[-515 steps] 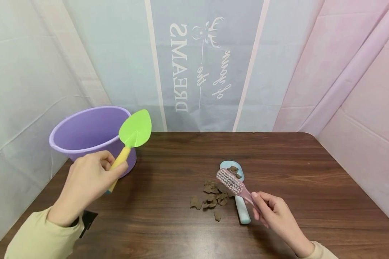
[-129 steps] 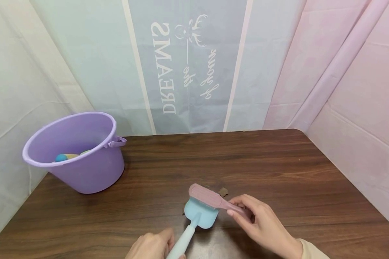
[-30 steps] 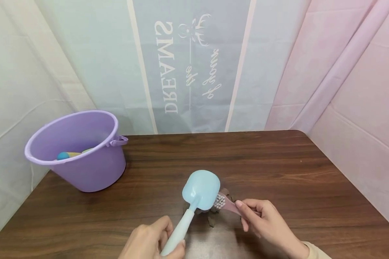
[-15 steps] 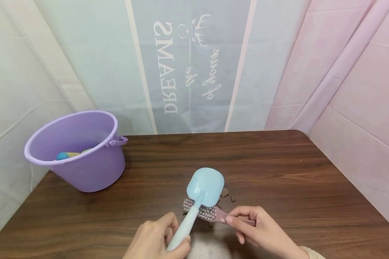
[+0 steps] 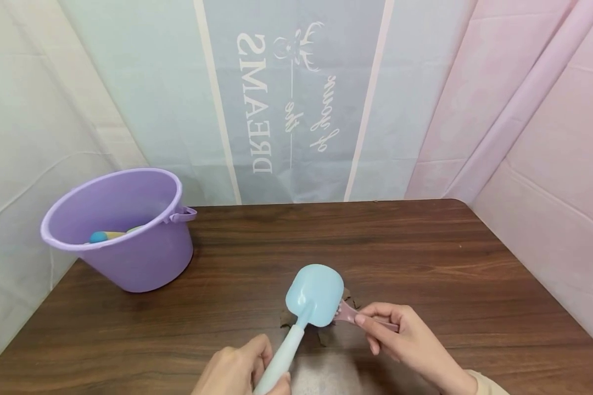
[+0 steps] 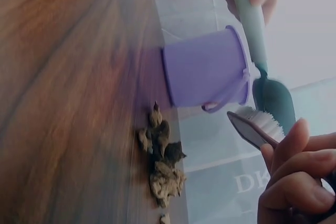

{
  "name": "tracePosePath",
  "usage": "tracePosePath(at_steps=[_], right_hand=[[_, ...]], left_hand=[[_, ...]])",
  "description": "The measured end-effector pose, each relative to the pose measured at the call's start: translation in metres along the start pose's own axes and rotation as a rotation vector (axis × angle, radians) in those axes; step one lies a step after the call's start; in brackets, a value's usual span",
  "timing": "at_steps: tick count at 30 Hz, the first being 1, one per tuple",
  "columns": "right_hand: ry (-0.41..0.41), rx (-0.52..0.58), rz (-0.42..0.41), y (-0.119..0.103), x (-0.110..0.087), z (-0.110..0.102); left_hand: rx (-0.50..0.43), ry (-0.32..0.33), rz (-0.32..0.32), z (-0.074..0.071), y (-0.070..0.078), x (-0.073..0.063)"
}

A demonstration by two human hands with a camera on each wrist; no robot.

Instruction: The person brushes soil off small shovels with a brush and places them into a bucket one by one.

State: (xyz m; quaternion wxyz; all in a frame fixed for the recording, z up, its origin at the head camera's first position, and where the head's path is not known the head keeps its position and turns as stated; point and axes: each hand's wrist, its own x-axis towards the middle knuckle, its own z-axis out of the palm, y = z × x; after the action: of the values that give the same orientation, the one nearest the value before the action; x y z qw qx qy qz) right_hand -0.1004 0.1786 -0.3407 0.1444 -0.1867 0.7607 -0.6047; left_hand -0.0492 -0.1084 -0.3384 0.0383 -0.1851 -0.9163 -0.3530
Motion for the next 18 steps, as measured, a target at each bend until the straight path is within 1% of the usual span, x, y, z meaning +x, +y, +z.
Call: tracePosePath(at_steps=[2,4,7,9,11,13,16,18], right_hand=[[0.032,-0.009,0.024,0.000,0.001,-0.002],[0.055,-0.012,0.041,0.000,0.002,-0.004],[0.091,-0.028,0.062,0.001,0.003,-0.008],[0.116,-0.044,0.062,0.001,0.004,-0.010],[0.146,-0.059,0.067,0.002,0.005,-0.011],[0.165,-0.065,0.070,0.002,0.006,-0.013],[0.174,-0.066,0.068,0.003,0.007,-0.014],[0.169,-0.067,0.062,0.004,0.007,-0.014]], left_hand=[[0.015,0.024,0.049,0.002,-0.002,-0.002],[0.034,0.047,0.082,0.005,-0.004,-0.004],[0.028,0.010,0.070,0.006,-0.007,-0.007],[0.025,-0.029,0.053,0.005,-0.008,-0.008],[0.014,-0.080,0.020,0.004,-0.009,-0.009],[0.016,-0.097,0.011,0.004,-0.010,-0.009],[0.023,-0.096,0.008,0.005,-0.011,-0.010],[0.027,-0.085,0.022,0.006,-0.012,-0.010]])
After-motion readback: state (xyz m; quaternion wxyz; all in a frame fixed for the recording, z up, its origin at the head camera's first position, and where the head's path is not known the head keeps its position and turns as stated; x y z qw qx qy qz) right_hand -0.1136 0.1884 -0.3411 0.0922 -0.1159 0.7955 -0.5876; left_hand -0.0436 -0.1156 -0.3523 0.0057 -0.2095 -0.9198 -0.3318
